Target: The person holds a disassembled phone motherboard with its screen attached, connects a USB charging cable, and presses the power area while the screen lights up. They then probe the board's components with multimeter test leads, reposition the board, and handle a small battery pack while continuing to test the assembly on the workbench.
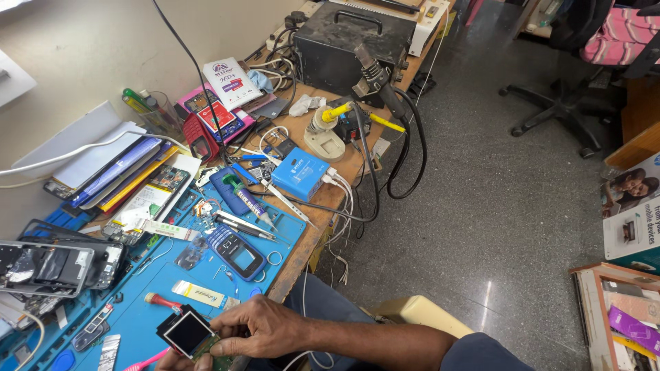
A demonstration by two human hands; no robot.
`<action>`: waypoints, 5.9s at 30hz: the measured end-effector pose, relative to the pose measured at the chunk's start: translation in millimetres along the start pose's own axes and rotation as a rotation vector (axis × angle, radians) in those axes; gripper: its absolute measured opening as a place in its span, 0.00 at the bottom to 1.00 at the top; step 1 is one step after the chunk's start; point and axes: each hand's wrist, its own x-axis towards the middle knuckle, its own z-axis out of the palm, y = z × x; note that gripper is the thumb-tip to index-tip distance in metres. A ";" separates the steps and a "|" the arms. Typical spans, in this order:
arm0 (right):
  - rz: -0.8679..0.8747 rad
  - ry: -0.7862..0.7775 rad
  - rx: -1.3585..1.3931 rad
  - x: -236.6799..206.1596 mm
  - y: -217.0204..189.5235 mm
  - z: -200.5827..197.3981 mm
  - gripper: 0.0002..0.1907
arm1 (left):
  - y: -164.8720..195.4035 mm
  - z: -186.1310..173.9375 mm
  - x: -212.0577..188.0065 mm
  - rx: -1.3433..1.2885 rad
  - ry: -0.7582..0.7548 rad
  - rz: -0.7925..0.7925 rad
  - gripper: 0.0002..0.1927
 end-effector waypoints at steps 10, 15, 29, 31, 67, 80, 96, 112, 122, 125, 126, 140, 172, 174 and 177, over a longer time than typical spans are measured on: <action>0.023 -0.036 -0.009 0.8 0.2 -1.5 0.19 | 4.1 0.9 -4.6 -0.008 0.022 -0.067 0.32; 0.046 -0.024 -0.005 0.3 -1.9 -0.1 0.21 | 6.3 9.4 -14.2 0.064 0.154 -0.009 0.31; 0.031 0.026 -0.018 0.3 -5.0 2.7 0.18 | 9.6 6.6 -6.1 -0.062 0.027 -0.066 0.32; 0.035 0.018 -0.007 0.3 -3.2 3.0 0.18 | 10.6 5.4 -5.1 -0.058 0.012 -0.107 0.32; 0.029 0.020 -0.026 2.7 -8.3 0.8 0.17 | 0.2 5.5 -19.1 0.079 0.177 -0.067 0.31; 0.129 0.012 0.115 7.6 -18.0 5.3 0.08 | 51.8 34.8 -53.7 0.036 0.222 0.052 0.27; 0.082 0.088 0.135 4.9 -11.6 16.2 0.12 | 118.9 31.4 -53.0 0.192 0.226 0.146 0.12; 0.106 0.102 0.042 5.8 -13.3 16.9 0.13 | 145.4 32.3 -49.4 0.607 0.337 0.234 0.07; 0.102 0.099 0.040 5.5 -13.4 17.0 0.12 | 124.2 24.3 -44.8 0.264 0.319 0.120 0.08; 0.107 0.101 0.022 5.2 -12.1 16.4 0.11 | 120.1 19.1 -43.6 0.159 0.364 0.124 0.08; 0.115 0.103 0.001 5.1 -11.8 16.2 0.10 | 119.6 17.5 -43.8 0.110 0.386 0.119 0.08; 0.097 0.071 0.056 5.9 -7.3 13.5 0.11 | 105.5 34.7 -59.1 0.082 0.087 0.037 0.16; 0.203 0.062 0.028 9.9 -15.1 10.5 0.10 | 94.5 41.3 -57.0 0.141 0.157 0.049 0.21; 0.212 0.067 -0.033 9.7 -15.9 9.6 0.10 | 91.9 42.1 -57.2 0.075 0.154 0.012 0.22; 0.216 0.069 -0.109 12.9 -19.9 10.1 0.11 | 93.1 42.9 -57.2 0.097 0.185 0.010 0.22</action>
